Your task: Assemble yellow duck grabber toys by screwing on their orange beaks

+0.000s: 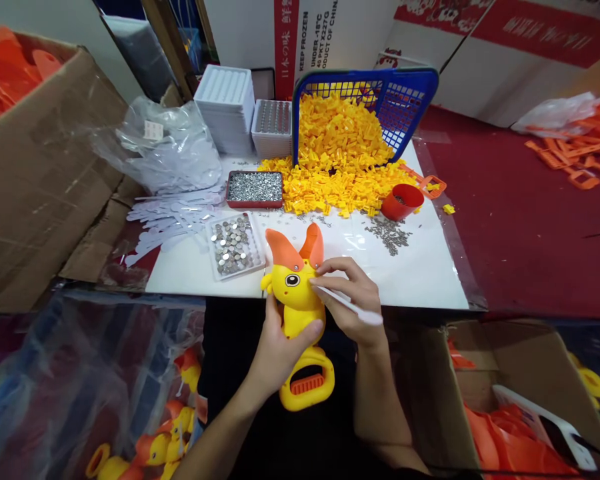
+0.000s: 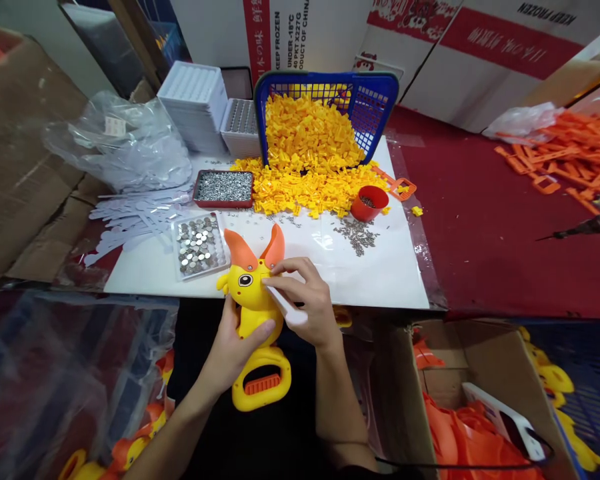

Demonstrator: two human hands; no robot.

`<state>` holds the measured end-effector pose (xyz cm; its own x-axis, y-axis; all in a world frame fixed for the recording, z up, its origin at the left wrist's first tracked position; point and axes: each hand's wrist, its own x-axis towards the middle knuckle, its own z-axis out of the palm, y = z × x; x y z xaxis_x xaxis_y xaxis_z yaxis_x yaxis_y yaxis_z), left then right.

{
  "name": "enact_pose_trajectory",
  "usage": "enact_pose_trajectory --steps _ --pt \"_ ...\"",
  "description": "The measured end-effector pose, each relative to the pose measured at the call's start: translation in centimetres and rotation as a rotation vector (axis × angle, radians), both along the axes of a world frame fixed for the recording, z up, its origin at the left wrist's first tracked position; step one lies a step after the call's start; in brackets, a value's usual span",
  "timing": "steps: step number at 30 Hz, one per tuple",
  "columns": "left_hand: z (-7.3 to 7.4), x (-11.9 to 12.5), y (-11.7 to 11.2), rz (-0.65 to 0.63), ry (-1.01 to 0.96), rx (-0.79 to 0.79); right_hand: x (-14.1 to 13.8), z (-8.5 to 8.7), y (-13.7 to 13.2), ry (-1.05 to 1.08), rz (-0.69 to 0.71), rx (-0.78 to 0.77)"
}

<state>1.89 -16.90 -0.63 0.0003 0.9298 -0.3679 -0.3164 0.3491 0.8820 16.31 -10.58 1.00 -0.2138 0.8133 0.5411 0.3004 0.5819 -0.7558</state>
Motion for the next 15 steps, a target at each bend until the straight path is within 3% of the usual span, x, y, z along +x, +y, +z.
enact_pose_trajectory --steps 6,15 --pt "-0.06 0.04 -0.10 -0.015 0.044 0.003 0.32 0.26 -0.06 0.030 -0.001 -0.069" --pt "0.31 -0.11 0.15 -0.023 0.000 -0.021 -0.36 -0.47 0.07 -0.048 -0.047 0.122"
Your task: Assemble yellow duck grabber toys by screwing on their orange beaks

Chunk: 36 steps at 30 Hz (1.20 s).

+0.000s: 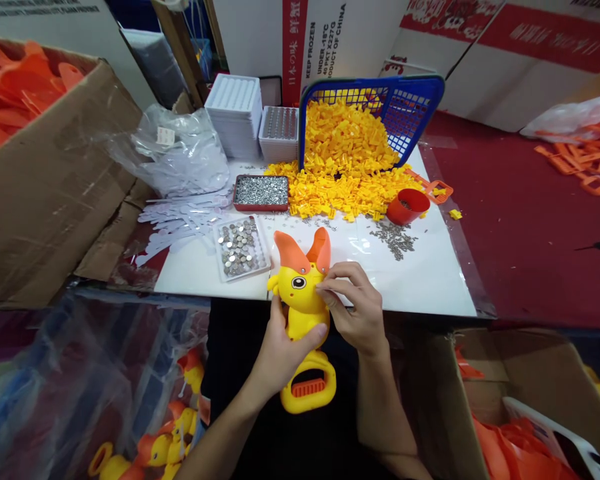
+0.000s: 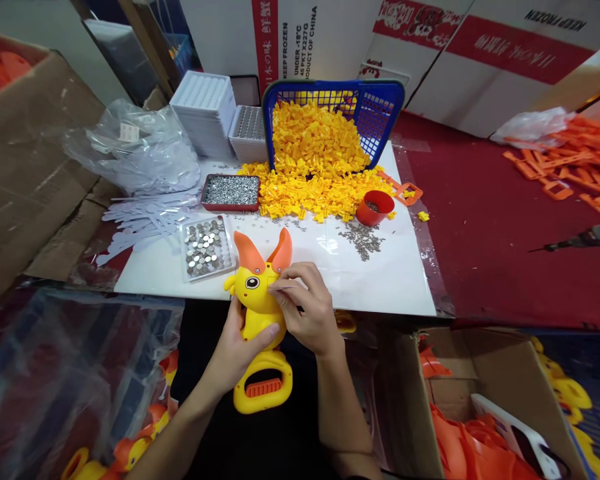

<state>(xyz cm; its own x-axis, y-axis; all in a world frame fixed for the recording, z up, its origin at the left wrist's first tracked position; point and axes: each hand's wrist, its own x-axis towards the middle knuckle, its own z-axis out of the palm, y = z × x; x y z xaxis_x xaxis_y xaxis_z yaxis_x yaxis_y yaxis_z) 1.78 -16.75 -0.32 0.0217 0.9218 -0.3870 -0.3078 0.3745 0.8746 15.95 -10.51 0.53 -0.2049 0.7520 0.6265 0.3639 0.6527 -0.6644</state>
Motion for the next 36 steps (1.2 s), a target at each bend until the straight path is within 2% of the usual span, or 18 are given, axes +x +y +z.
enact_pose_trajectory --steps 2,8,17,19,22,24,30,34,36 --pt "-0.3 -0.1 0.0 0.005 -0.021 0.016 0.1 0.1 0.0 -0.007 0.007 0.014" --pt "-1.0 -0.1 -0.3 0.014 -0.026 0.063 0.7 0.4 0.0 0.004 0.057 -0.083" --pt "-0.6 -0.3 0.0 0.005 -0.055 0.034 -0.1 0.2 -0.1 -0.027 -0.014 0.058" --pt "-0.7 -0.4 -0.1 0.002 -0.060 0.039 0.3 0.6 -0.1 -0.019 0.042 0.024" --pt "-0.7 -0.5 -0.1 -0.015 -0.018 0.063 1.1 1.3 0.0 0.032 0.176 -0.108" --pt "-0.7 -0.5 -0.1 -0.033 0.012 0.062 1.5 1.5 0.1 0.050 0.201 -0.179" --pt "-0.7 -0.9 -0.1 -0.054 0.019 0.089 -0.6 0.6 -0.5 0.136 0.045 -0.261" --pt "-0.9 -0.9 -0.1 -0.053 -0.021 0.079 -2.8 -0.8 -1.8 0.376 -0.167 -0.389" --pt "-0.9 -0.9 -0.1 -0.055 -0.003 0.095 -3.5 -1.2 -2.2 0.506 -0.207 -0.496"
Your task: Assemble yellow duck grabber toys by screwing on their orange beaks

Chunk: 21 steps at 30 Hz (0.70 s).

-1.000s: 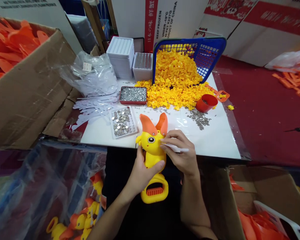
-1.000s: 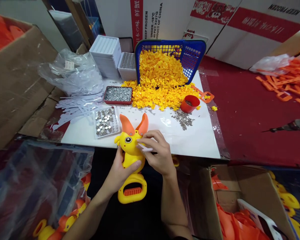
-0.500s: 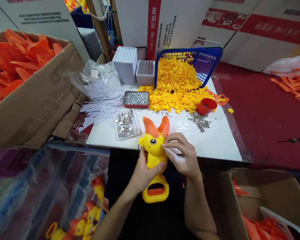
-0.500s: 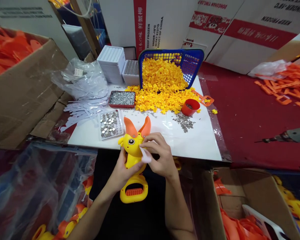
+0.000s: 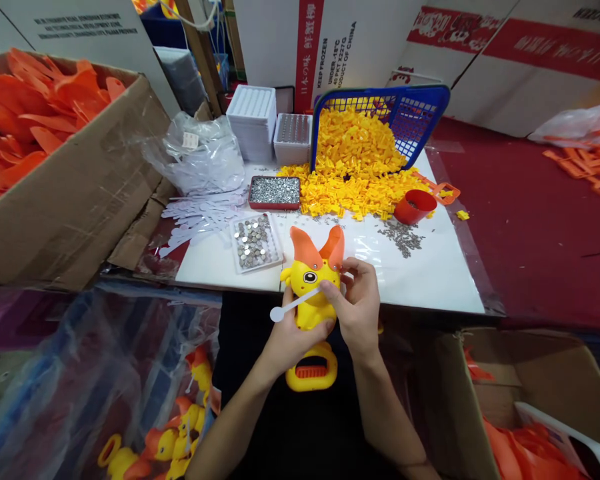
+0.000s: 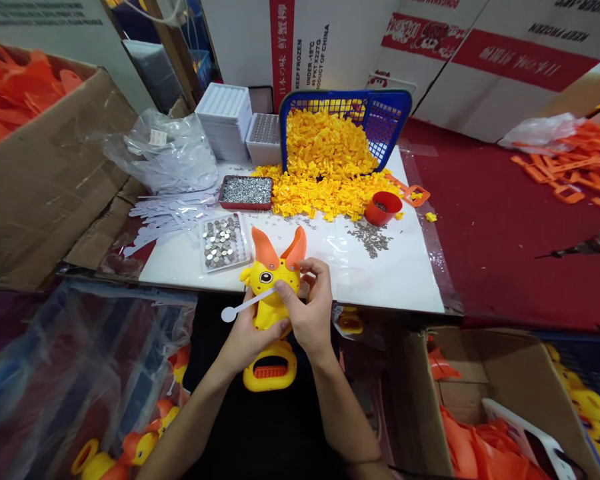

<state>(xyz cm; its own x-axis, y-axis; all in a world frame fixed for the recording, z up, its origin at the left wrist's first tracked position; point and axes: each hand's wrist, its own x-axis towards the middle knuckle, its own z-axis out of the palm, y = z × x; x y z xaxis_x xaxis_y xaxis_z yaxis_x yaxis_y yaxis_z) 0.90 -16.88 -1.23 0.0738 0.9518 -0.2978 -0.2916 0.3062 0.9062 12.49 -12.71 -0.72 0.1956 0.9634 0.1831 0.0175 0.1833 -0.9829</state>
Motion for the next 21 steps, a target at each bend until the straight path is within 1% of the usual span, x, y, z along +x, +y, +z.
enact_pose_trajectory --steps 3,7,8,10,14,17,19,21 --pt "0.0 0.1 0.0 0.011 0.019 0.044 -0.3 0.1 -0.3 0.142 0.048 -0.095" --pt "-0.1 0.3 -0.2 0.020 0.029 0.058 -0.1 1.1 -0.7 0.230 0.230 -0.259" --pt "-0.1 0.4 -0.2 0.025 0.036 0.067 0.0 1.3 -0.9 0.240 0.258 -0.282" --pt "-0.1 0.5 -0.2 0.035 0.046 0.091 -0.1 1.6 -1.1 0.245 0.257 -0.264" --pt "0.2 0.9 0.0 0.041 0.058 0.111 -0.7 1.7 -1.3 0.253 0.205 -0.177" --pt "0.1 1.1 0.0 0.043 0.067 0.109 -1.1 1.7 -1.0 0.302 0.199 -0.180" --pt "-0.3 1.2 -0.2 0.069 0.059 0.096 -1.0 1.5 -0.9 0.334 0.229 -0.184" --pt "-0.7 1.2 -0.6 0.141 0.058 0.102 -0.4 1.1 -1.0 0.346 0.285 -0.169"
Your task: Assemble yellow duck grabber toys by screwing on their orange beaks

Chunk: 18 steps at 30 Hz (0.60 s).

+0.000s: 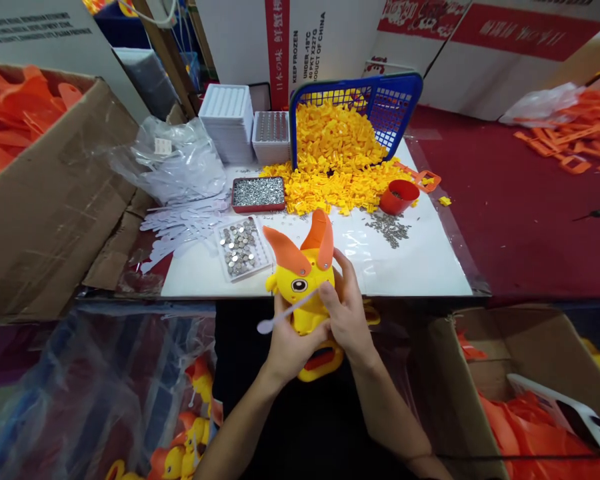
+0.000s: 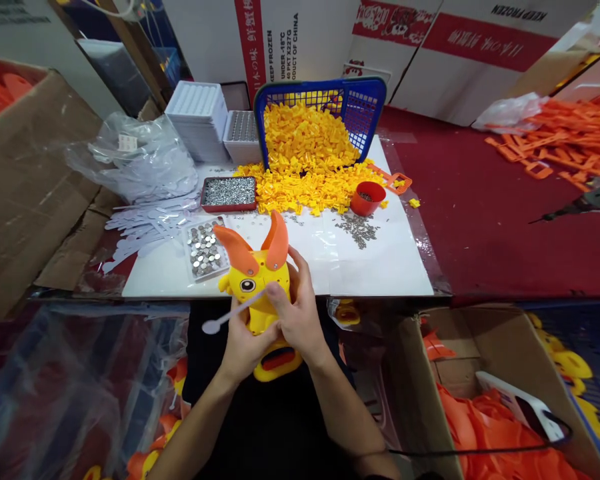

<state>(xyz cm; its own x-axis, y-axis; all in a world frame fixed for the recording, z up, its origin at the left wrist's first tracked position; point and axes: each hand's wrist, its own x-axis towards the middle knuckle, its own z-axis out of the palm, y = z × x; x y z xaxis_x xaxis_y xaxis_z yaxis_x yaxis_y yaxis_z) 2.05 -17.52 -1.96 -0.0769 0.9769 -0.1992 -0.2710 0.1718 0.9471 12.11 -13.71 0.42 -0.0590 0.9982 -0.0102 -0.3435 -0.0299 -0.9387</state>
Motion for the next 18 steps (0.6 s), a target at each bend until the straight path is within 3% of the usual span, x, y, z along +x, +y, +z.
enact_pose_trajectory --steps 3,5,10,12,14,16,18 --pt "-0.4 -0.3 -0.6 0.169 0.024 0.033 1.4 -0.9 -0.9 0.011 0.043 0.035" --pt "-0.4 -0.4 -0.7 0.228 0.002 0.023 2.0 -1.6 -1.8 0.046 0.021 -0.028" --pt "-0.5 0.7 0.3 0.239 -0.063 0.136 0.9 -3.5 -3.6 0.483 -0.116 -0.489" --pt "-0.6 1.0 0.6 0.212 0.019 0.209 0.5 -4.4 -3.7 0.689 -0.141 -0.620" --pt "-0.6 0.6 0.8 0.111 0.165 0.286 0.8 -5.5 -3.3 0.822 -0.139 -0.653" --pt "-0.2 -0.6 0.9 0.031 0.365 0.415 1.5 -6.6 -2.9 0.876 -0.129 -0.658" --pt "0.5 -2.2 1.2 0.034 0.556 0.551 2.2 -7.4 -2.7 0.878 -0.133 -0.668"
